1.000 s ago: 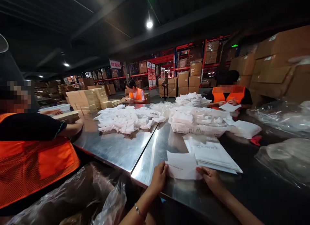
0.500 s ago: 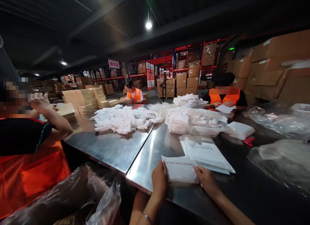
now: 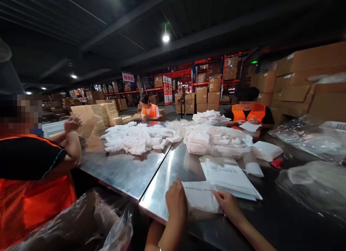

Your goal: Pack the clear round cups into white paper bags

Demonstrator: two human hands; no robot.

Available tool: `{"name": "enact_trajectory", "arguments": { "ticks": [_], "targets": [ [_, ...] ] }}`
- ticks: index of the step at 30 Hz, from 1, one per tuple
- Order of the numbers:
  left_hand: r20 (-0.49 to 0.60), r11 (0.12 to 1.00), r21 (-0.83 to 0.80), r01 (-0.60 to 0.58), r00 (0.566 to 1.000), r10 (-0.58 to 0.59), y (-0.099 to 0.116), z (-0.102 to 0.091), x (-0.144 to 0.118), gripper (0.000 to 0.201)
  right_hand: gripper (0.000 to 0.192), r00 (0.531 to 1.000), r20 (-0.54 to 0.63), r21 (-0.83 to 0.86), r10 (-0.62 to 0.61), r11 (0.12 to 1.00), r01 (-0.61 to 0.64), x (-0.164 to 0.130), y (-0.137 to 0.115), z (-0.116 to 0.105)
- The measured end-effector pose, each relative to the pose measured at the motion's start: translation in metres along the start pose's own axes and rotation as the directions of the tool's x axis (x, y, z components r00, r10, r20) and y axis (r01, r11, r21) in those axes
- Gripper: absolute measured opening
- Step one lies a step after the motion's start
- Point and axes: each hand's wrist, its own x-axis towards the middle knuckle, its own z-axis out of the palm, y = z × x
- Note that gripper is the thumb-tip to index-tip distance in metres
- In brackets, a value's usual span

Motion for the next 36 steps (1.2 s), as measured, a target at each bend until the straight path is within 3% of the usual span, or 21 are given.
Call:
{"name": "enact_trajectory", "arguments": {
  "ticks": [2, 4, 5, 7, 9, 10, 12, 14, 15, 16, 18, 20, 23, 25, 28, 29, 31, 33, 36],
  "targets": [
    [-0.006, 0.979, 0.036, -0.199, 0.980, 0.199, 0.021, 0.003, 0.005, 0.044, 0.049, 1.000, -0.017, -0.013, -0.026, 1.000, 0.026, 0.002, 0.006, 0.001],
    [0.091, 0.922, -0.029, -0.386, 0.918, 0.387, 0.037, 0.014, 0.009, 0.042, 0.048, 0.995, -0.071, -0.031, -0.075, 0.997, 0.073, 0.003, 0.014, 0.000],
    [0.131, 0.900, -0.061, -0.431, 0.891, 0.435, 0.041, 0.021, 0.009, 0.041, 0.046, 0.989, -0.109, -0.039, -0.096, 0.995, 0.092, 0.004, 0.017, -0.002],
    [0.168, 0.898, -0.084, -0.431, 0.882, 0.439, 0.042, 0.035, 0.007, 0.044, 0.040, 0.945, -0.225, -0.099, -0.237, 0.971, 0.220, 0.003, 0.023, -0.003],
    [0.153, 0.903, -0.095, -0.419, 0.890, 0.429, 0.035, 0.047, 0.002, 0.048, 0.031, 0.836, -0.291, -0.198, -0.465, 0.884, 0.423, 0.000, 0.023, -0.002],
    [0.140, 0.900, -0.107, -0.423, 0.890, 0.435, 0.030, 0.051, 0.000, 0.048, 0.026, 0.752, -0.269, -0.263, -0.602, 0.797, 0.544, -0.003, 0.022, 0.001],
    [0.117, 0.882, -0.139, -0.451, 0.876, 0.467, 0.019, 0.056, -0.005, 0.049, 0.032, 0.576, -0.112, -0.380, -0.810, 0.571, 0.728, -0.008, 0.017, 0.010],
    [0.098, 0.860, -0.163, -0.484, 0.859, 0.502, 0.008, 0.058, -0.008, 0.050, 0.049, 0.500, 0.082, -0.449, -0.862, 0.416, 0.791, -0.010, 0.017, 0.021],
    [0.089, 0.853, -0.166, -0.494, 0.854, 0.512, 0.002, 0.059, -0.009, 0.051, 0.054, 0.515, 0.143, -0.474, -0.845, 0.399, 0.785, -0.011, 0.018, 0.026],
    [0.078, 0.853, -0.160, -0.497, 0.855, 0.513, -0.004, 0.059, -0.009, 0.052, 0.056, 0.574, 0.172, -0.483, -0.801, 0.439, 0.757, -0.011, 0.021, 0.030],
    [0.059, 0.874, -0.133, -0.467, 0.877, 0.478, -0.013, 0.059, -0.008, 0.058, 0.057, 0.712, 0.210, -0.453, -0.670, 0.579, 0.678, -0.011, 0.029, 0.036],
    [0.068, 0.915, -0.117, -0.387, 0.916, 0.396, -0.019, 0.057, -0.006, 0.066, 0.056, 0.793, 0.268, -0.409, -0.547, 0.680, 0.608, -0.013, 0.035, 0.040],
    [0.141, 0.975, -0.126, -0.186, 0.969, 0.203, -0.020, 0.049, -0.002, 0.081, 0.047, 0.786, 0.284, -0.395, -0.548, 0.680, 0.617, -0.016, 0.032, 0.039],
    [0.202, 0.992, -0.117, -0.054, 0.976, 0.077, -0.016, 0.043, -0.001, 0.086, 0.041, 0.763, 0.241, -0.399, -0.600, 0.655, 0.641, -0.011, 0.030, 0.029],
    [0.260, 0.997, -0.060, 0.054, 0.965, -0.037, -0.010, 0.037, -0.001, 0.086, 0.039, 0.799, 0.035, -0.478, -0.600, 0.692, 0.541, 0.010, 0.041, -0.011],
    [0.270, 0.997, -0.044, 0.064, 0.962, -0.050, -0.008, 0.036, -0.001, 0.086, 0.038, 0.811, -0.191, -0.543, -0.553, 0.748, 0.382, 0.019, 0.050, -0.030],
    [0.286, 0.997, -0.030, 0.069, 0.956, -0.058, -0.008, 0.035, -0.001, 0.086, 0.045, 0.785, -0.462, -0.559, -0.414, 0.822, 0.105, 0.034, 0.073, -0.070],
    [0.293, 0.997, -0.039, 0.070, 0.954, -0.056, -0.009, 0.033, -0.001, 0.086, 0.047, 0.763, -0.583, -0.533, -0.277, 0.840, -0.102, 0.041, 0.098, -0.102],
    [0.253, 0.995, -0.087, 0.040, 0.967, -0.016, -0.012, 0.030, -0.002, 0.087, 0.040, 0.806, -0.580, -0.509, -0.114, 0.824, -0.249, 0.034, 0.126, -0.125]
  ]
}}
